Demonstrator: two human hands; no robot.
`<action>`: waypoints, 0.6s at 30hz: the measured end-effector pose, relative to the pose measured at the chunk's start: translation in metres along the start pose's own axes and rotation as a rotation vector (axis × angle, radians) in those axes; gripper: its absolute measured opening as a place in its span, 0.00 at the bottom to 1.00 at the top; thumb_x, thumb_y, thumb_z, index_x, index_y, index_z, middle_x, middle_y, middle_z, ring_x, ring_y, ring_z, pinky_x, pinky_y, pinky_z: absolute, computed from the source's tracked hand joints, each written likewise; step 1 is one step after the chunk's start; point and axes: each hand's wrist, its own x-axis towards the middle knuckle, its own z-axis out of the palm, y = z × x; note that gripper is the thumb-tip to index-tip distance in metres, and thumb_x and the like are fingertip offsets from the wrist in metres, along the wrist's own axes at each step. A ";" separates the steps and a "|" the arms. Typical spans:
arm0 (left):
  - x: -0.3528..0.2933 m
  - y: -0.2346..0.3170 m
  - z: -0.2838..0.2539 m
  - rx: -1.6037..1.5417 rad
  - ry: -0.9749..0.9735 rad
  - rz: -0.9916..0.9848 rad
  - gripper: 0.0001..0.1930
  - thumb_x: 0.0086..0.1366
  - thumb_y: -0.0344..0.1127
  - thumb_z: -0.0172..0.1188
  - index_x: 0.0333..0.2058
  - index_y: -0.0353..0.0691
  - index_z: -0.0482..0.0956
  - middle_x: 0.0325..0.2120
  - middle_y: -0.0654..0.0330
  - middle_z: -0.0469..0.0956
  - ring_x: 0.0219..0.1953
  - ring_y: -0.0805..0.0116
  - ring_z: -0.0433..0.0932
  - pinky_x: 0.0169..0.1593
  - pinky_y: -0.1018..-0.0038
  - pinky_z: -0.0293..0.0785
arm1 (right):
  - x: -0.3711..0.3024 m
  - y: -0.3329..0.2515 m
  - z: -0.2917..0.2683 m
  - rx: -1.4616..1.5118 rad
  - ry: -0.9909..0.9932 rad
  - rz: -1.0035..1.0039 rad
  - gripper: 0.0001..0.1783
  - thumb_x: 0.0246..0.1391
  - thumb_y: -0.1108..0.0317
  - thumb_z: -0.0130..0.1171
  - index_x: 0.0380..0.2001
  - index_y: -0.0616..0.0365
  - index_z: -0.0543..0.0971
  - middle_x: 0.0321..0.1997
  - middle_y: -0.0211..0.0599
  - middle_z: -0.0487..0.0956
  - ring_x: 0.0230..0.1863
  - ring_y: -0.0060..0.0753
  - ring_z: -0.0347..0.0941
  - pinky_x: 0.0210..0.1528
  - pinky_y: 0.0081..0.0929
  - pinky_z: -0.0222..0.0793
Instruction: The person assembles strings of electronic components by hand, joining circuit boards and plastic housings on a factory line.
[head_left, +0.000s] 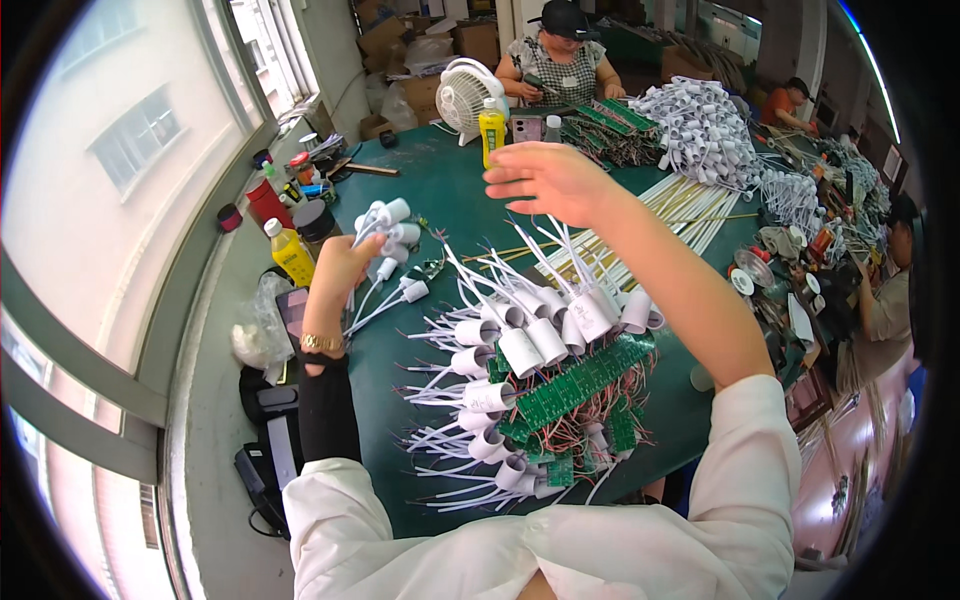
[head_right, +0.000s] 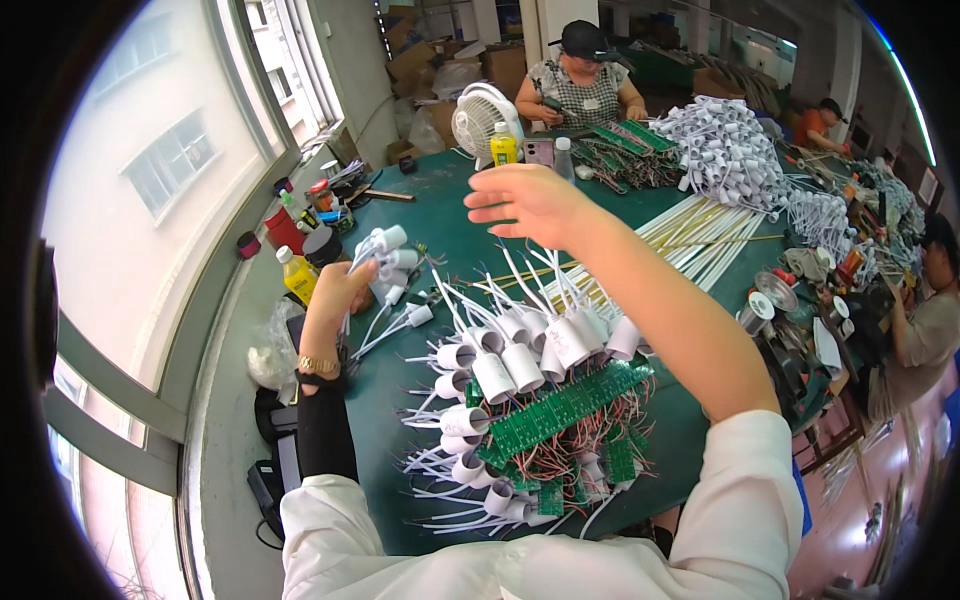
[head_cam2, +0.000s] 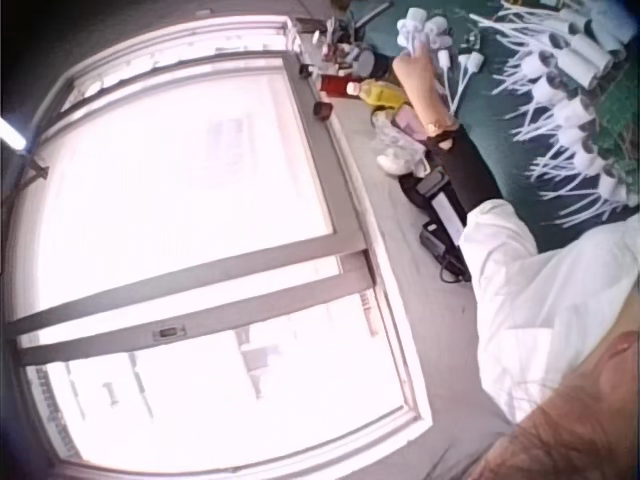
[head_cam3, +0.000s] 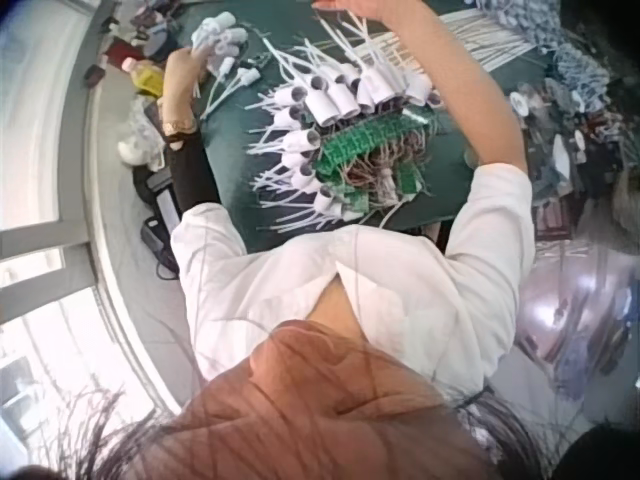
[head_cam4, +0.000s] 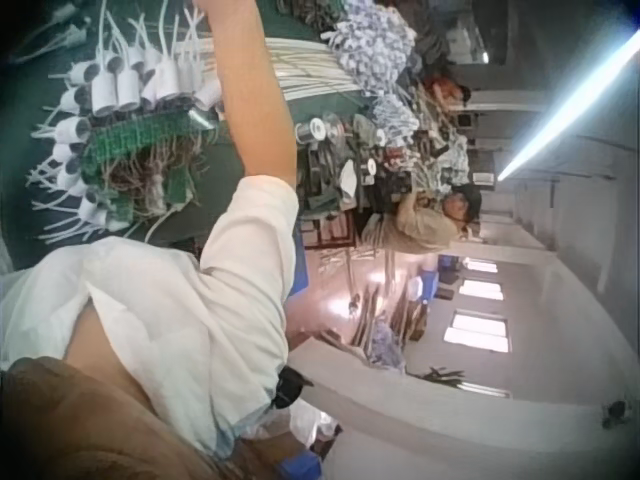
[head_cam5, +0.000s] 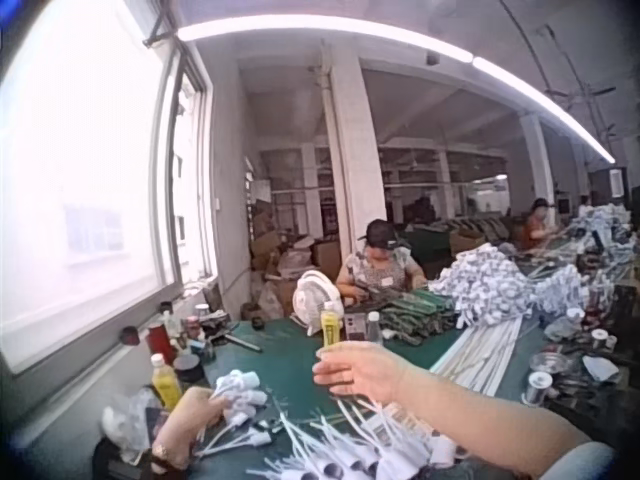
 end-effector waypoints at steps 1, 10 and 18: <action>0.009 -0.003 0.001 -0.040 0.069 -0.006 0.21 0.61 0.48 0.58 0.23 0.30 0.77 0.12 0.68 0.66 0.13 0.81 0.60 0.16 0.80 0.53 | -0.006 -0.001 -0.004 0.008 -0.035 -0.013 0.18 0.51 0.61 0.59 0.43 0.56 0.74 0.41 0.35 0.77 0.43 0.31 0.73 0.45 0.31 0.64; 0.005 -0.130 0.044 0.915 0.272 0.162 0.13 0.62 0.43 0.52 0.32 0.38 0.72 0.32 0.45 0.75 0.34 0.42 0.75 0.36 0.55 0.71 | -0.111 0.022 -0.030 -0.923 0.196 -0.522 0.10 0.50 0.72 0.57 0.37 0.63 0.75 0.35 0.36 0.78 0.37 0.28 0.75 0.42 0.27 0.69; -0.050 -0.082 0.063 0.878 0.368 0.243 0.26 0.52 0.35 0.64 0.50 0.35 0.68 0.42 0.44 0.69 0.45 0.51 0.71 0.41 0.59 0.72 | -0.201 0.082 -0.068 -0.861 0.529 -0.626 0.09 0.45 0.79 0.58 0.34 0.61 0.77 0.33 0.34 0.76 0.35 0.26 0.73 0.35 0.22 0.67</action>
